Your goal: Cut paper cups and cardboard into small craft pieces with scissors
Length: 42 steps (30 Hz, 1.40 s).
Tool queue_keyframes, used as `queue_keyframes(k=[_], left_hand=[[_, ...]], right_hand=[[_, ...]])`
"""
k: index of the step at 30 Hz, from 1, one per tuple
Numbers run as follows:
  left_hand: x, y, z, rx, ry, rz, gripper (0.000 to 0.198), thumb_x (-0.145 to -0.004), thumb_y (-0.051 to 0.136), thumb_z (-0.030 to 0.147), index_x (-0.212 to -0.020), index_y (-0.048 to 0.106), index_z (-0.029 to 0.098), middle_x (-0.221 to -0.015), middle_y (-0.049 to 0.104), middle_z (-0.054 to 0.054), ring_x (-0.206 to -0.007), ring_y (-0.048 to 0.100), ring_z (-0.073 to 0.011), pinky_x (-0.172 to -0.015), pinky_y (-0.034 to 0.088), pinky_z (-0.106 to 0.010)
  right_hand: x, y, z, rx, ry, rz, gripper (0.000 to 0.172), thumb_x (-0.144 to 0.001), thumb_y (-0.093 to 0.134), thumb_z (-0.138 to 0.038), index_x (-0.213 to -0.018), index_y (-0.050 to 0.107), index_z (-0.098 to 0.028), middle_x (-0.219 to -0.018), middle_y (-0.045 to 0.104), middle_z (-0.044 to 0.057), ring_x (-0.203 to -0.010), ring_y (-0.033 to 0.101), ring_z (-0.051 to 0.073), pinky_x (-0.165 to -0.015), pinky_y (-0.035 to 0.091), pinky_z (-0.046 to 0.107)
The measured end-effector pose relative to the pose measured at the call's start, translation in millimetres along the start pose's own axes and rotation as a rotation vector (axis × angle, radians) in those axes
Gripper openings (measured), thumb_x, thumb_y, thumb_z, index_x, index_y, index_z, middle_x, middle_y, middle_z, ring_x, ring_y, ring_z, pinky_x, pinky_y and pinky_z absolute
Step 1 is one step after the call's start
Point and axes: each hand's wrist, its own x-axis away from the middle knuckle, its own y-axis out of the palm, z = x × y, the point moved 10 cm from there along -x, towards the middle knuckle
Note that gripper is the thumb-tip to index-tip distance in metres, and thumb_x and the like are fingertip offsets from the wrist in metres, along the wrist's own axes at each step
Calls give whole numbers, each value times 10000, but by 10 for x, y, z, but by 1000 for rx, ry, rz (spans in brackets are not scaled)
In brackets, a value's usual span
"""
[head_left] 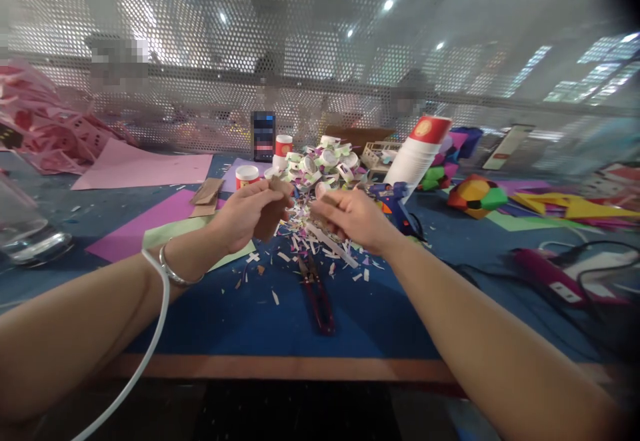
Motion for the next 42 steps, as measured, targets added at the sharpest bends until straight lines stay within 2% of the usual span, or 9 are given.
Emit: queue_keyframes(k=[4, 8, 12, 16, 19, 24, 31, 38, 42], left_hand=[[51, 99, 71, -118, 47, -62, 247, -890, 637, 162, -1115, 535, 158, -870, 699, -19, -695, 674, -106, -650, 521, -222], [70, 111, 105, -262, 51, -68, 381, -882, 661, 181, -1152, 393, 207, -735, 701, 11, -601, 675, -125, -496, 466, -189], [84, 203, 65, -332, 29, -184, 381, -877, 680, 207, -1106, 376, 231, -676, 701, 33, -375, 510, -59, -360, 332, -179], [140, 321, 7, -375, 0, -321, 365, -892, 661, 216, -1152, 406, 228, -627, 678, 58, -345, 450, -48, -345, 288, -167], [153, 292, -79, -394, -117, -362, 375, -873, 678, 224, -1187, 475, 199, -738, 736, 6, -456, 581, -79, -409, 373, -163], [163, 265, -77, -495, -192, -472, 203, -905, 649, 336, -876, 659, 135, -830, 757, -71, -616, 643, -91, -532, 443, -186], [206, 350, 35, -748, -36, -552, 268, -953, 575, 387, -863, 672, 154, -770, 732, -45, -581, 596, -89, -525, 434, -179], [417, 535, -74, -802, -86, -841, 436, -1008, 460, 391, -723, 679, 145, -623, 688, -32, -521, 575, -92, -519, 443, -180], [373, 472, -61, -690, -135, -761, 363, -981, 523, 431, -816, 690, 153, -656, 718, -33, -497, 593, -92, -512, 453, -186]], right_hand=[[3, 242, 123, 180, 56, -211, 475, -913, 584, -601, -709, 583, -171, -548, 575, -17, -402, 508, 78, -416, 371, 221], [-4, 97, 87, 196, 63, -74, 473, -909, 585, -607, -744, 615, -165, -539, 578, -12, -401, 511, 87, -424, 380, 229], [20, -59, -96, 56, -56, 95, 412, -935, 578, -566, -845, 643, -169, -592, 589, -10, -424, 511, 78, -425, 382, 222], [27, 71, -141, -50, -97, 7, 326, -898, 667, -497, -894, 629, -173, -638, 579, -27, -444, 508, 69, -422, 398, 216], [26, 117, -122, -67, -100, -28, 285, -895, 680, -447, -872, 606, -173, -653, 561, -35, -450, 499, 64, -418, 405, 215], [28, 70, -114, -69, -92, -17, 232, -923, 644, -393, -866, 574, -179, -697, 565, -23, -500, 507, 71, -445, 429, 218], [64, 307, -107, 83, -60, -245, 299, -912, 652, -456, -879, 606, -163, -618, 522, -45, -501, 474, 77, -473, 363, 218], [226, 631, -187, 114, -94, -533, 213, -933, 610, -343, -867, 643, -144, -680, 560, -27, -579, 503, 86, -519, 369, 207], [230, 610, -242, 30, -59, -495, 229, -934, 609, -353, -829, 619, -150, -657, 541, -39, -538, 506, 74, -490, 372, 198]])
